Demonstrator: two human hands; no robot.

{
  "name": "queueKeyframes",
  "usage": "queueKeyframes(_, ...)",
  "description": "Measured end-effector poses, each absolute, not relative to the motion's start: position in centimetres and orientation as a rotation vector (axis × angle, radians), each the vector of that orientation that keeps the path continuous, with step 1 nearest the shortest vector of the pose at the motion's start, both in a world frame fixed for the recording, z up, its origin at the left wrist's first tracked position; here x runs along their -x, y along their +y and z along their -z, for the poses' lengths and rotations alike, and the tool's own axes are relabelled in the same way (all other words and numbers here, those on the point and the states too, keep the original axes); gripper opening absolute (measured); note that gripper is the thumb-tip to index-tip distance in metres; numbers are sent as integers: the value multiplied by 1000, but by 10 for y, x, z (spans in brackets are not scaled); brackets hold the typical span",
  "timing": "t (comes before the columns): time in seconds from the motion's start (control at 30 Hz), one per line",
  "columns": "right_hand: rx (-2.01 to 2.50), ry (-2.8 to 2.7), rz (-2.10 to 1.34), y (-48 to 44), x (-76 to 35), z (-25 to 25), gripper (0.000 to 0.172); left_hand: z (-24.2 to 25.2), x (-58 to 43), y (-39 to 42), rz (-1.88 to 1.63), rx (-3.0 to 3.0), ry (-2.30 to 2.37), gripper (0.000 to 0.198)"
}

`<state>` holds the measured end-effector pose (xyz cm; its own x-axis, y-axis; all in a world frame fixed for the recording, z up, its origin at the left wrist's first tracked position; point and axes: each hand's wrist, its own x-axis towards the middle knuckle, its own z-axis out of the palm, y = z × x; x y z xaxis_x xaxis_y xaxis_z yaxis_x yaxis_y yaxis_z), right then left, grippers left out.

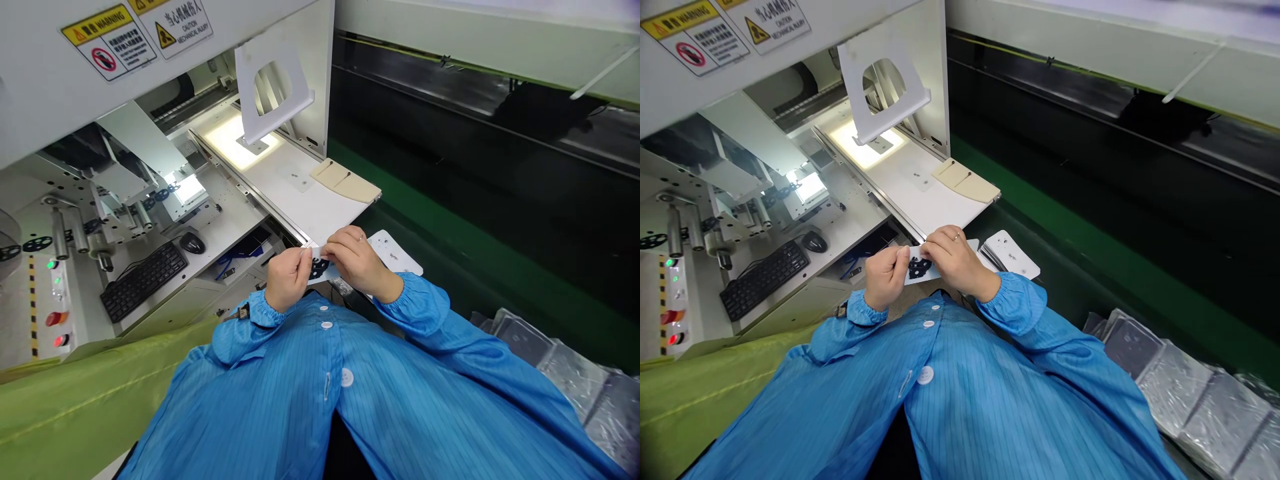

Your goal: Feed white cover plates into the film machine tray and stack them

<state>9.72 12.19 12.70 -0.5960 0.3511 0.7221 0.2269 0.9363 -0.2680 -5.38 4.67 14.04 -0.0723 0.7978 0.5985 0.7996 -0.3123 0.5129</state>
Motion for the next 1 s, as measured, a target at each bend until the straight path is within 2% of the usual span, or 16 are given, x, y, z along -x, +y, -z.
queueKeyframes(0.17,357,-2125,-45,111,-95,-113,17,-138,54,48,1468,2000,-1953,38)
queueKeyframes(0.3,347,-2002,-257,109,-98,-115,12,-138,56,48,1488,1983,-1970,37)
queueKeyframes(0.47,350,-1903,-483,113,-105,-131,19,-138,57,48,1497,1998,-1922,36)
queueKeyframes(0.7,290,-2153,-247,131,-103,-131,13,-138,58,48,1515,2055,-1796,29)
queueKeyframes(0.83,225,-2250,-255,138,-104,-137,14,-133,59,45,1591,2153,-1799,31)
queueKeyframes(1.0,164,-2507,-109,138,-109,-146,22,-138,71,47,1657,2526,-2156,27)
